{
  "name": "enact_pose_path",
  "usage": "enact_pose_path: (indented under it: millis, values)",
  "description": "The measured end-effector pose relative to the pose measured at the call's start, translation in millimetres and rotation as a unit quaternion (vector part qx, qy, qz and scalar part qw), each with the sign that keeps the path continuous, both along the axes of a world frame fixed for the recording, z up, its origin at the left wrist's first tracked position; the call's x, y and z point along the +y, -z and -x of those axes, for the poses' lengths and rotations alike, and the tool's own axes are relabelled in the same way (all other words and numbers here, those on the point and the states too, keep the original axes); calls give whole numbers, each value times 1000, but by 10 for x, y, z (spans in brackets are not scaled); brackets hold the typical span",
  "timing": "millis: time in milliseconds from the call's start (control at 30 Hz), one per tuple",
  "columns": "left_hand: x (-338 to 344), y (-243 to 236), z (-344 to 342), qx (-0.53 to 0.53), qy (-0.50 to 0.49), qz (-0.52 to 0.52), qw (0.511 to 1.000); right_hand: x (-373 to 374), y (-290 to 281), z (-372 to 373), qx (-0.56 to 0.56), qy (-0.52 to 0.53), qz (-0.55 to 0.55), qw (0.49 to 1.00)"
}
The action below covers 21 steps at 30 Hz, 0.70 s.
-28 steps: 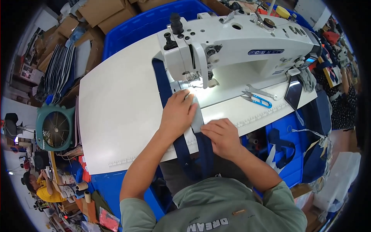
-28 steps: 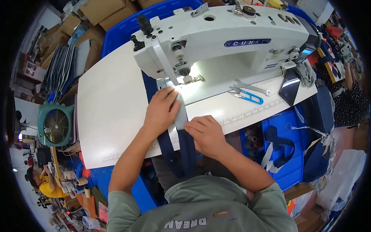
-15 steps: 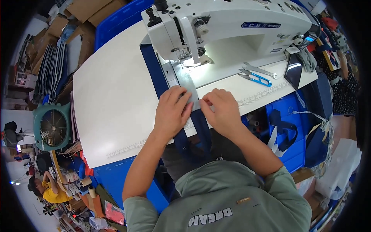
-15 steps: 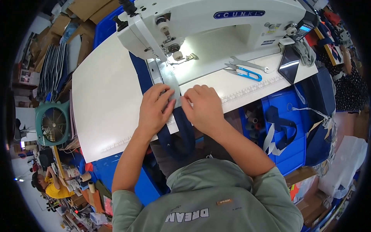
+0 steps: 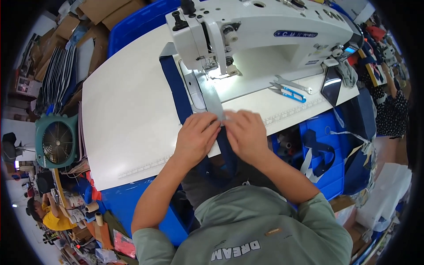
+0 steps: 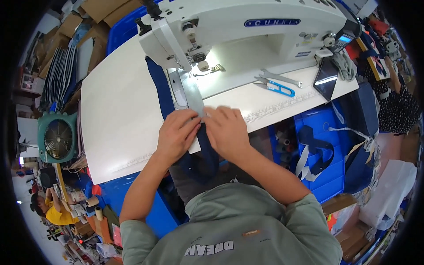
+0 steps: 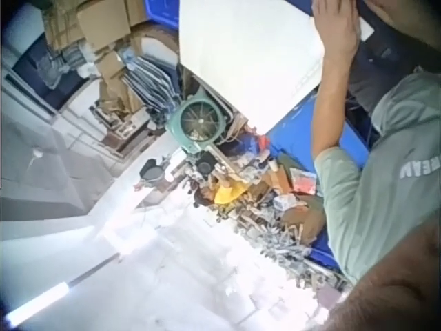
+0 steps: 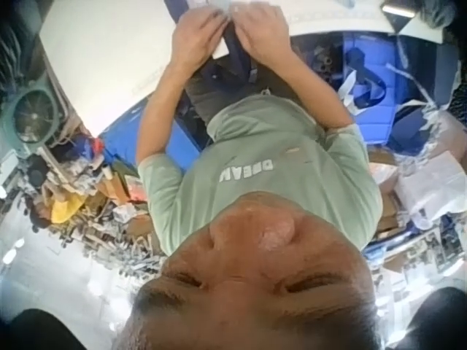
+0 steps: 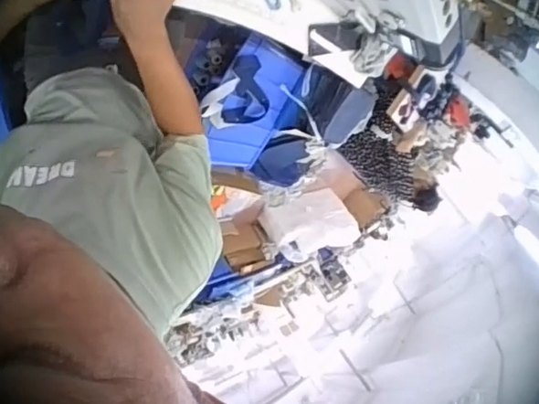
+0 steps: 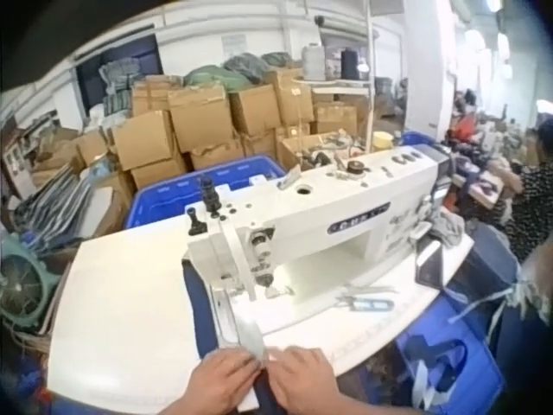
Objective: Sewing together fabric components to create a strap using an industrial sewing machine.
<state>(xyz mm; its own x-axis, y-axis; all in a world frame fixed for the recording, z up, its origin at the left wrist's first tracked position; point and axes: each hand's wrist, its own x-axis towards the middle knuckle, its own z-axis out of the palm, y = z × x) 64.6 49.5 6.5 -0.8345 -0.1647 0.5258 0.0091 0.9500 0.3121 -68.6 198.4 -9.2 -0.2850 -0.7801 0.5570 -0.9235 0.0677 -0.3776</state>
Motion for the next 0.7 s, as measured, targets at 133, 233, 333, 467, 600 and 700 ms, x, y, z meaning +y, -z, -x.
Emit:
enact_pose_path:
  millis: [133, 233, 333, 467, 600, 700]
  values:
    - [-51, -56, 10, -13, 11, -1, 1000, 111, -106, -26, 27, -20, -58, 998]
    - [-130, -28, 74, -14, 2, 8, 1000, 7, -120, 29, 46, -16, -59, 997]
    - [-351, 3, 238, -6, -9, 16, 1000, -226, -95, 176, 60, -15, -45, 997]
    - [-541, 13, 402, -2, -35, 19, 999, -445, -105, 341, 63, -4, -64, 996]
    - [-738, 41, 531, -14, -44, 21, 999, -621, -87, 467, 78, 3, -59, 995]
    - [-767, 60, 578, -1, -41, 8, 999, -646, -93, 494, 89, 6, -73, 993]
